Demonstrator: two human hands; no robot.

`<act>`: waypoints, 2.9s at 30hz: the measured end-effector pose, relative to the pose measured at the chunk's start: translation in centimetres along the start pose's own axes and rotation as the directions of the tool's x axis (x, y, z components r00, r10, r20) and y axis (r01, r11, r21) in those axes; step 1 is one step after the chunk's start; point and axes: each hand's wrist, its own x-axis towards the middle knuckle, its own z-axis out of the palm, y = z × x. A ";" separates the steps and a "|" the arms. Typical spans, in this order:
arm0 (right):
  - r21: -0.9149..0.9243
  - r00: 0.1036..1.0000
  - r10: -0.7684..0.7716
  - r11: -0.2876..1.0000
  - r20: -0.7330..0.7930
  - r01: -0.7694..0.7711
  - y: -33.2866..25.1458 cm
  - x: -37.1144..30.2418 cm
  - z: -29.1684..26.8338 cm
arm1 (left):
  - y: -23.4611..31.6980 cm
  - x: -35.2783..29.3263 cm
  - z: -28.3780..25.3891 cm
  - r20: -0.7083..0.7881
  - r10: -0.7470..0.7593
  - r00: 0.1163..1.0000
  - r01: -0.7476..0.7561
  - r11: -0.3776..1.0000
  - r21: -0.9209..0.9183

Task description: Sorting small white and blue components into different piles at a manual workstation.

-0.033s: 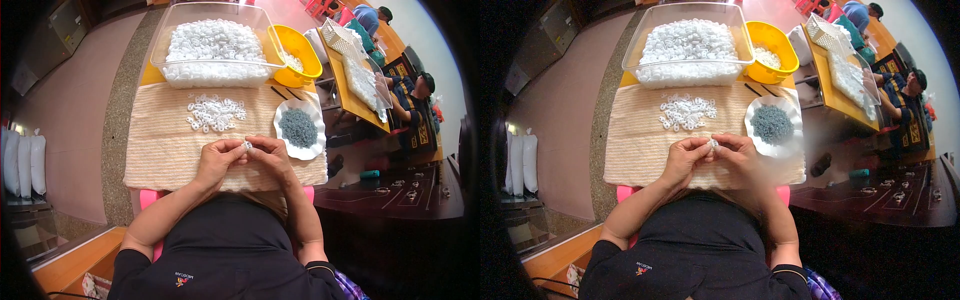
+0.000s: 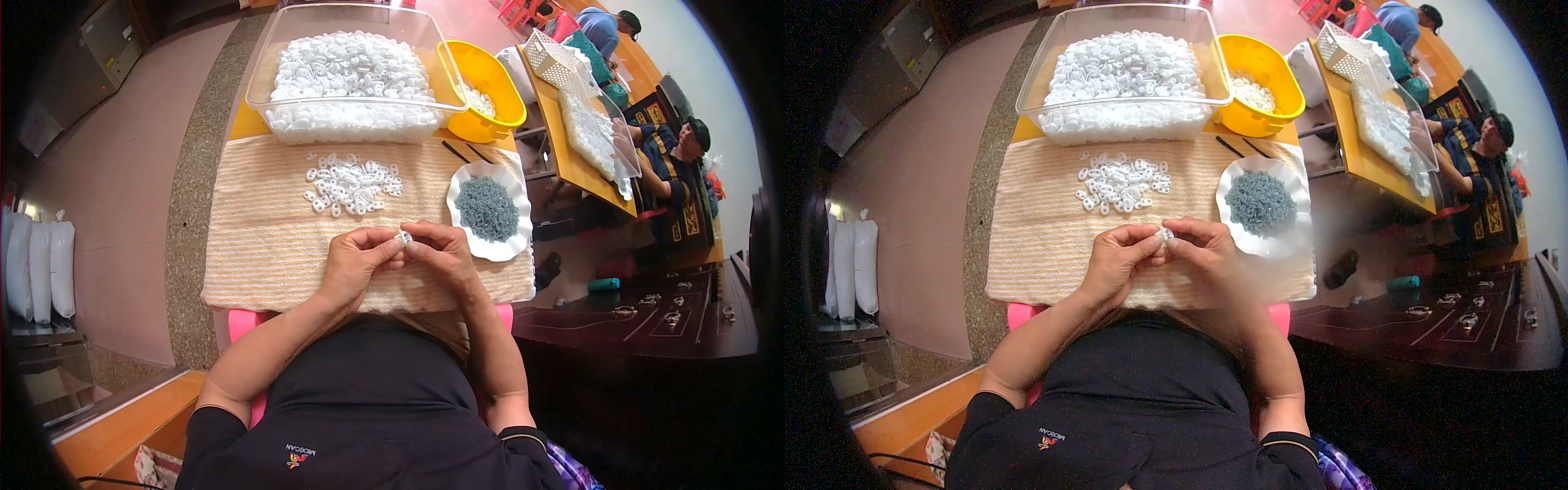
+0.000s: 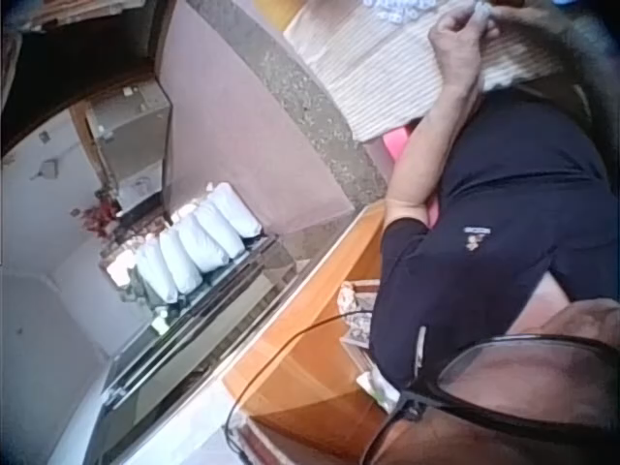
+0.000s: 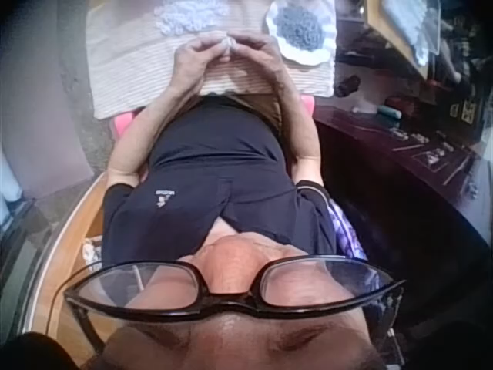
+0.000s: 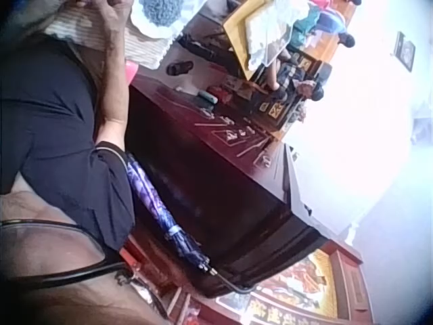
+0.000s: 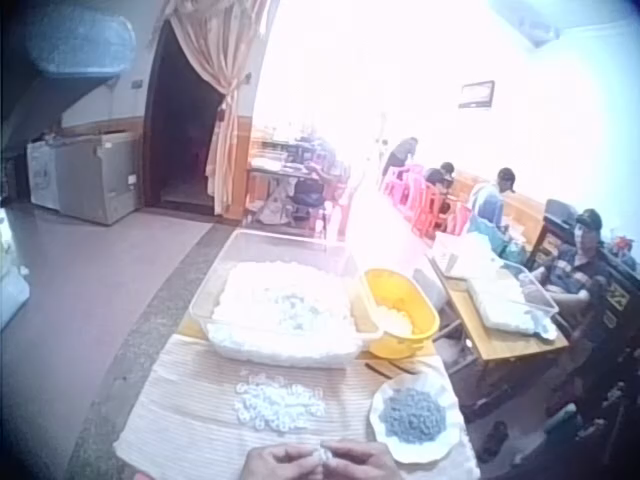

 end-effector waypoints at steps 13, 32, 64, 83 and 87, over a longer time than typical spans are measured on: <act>0.104 0.992 -0.017 0.995 0.124 0.004 -1.2 -0.5 -0.4 | 0.8 -0.1 0.2 0.140 -0.065 0.988 0.062 0.998 0.025; 0.188 0.979 0.051 0.978 0.195 -0.088 -0.7 -0.7 -0.4 | 0.0 0.5 -0.4 0.191 -0.025 0.981 0.007 0.995 0.096; -0.929 0.932 -0.342 0.292 0.120 0.226 -2.7 6.1 -0.2 | -0.3 -0.5 0.6 0.097 0.058 0.994 -0.063 0.997 0.045; -0.910 0.899 -0.432 0.342 0.070 0.235 -0.6 5.8 -0.4 | -0.2 -0.5 0.3 -0.021 0.082 0.996 -0.083 0.996 -0.025; -0.500 0.986 -0.158 0.860 -0.060 0.107 -1.3 3.1 0.5 | -0.2 -0.4 1.0 -0.071 0.092 0.993 -0.098 0.992 -0.081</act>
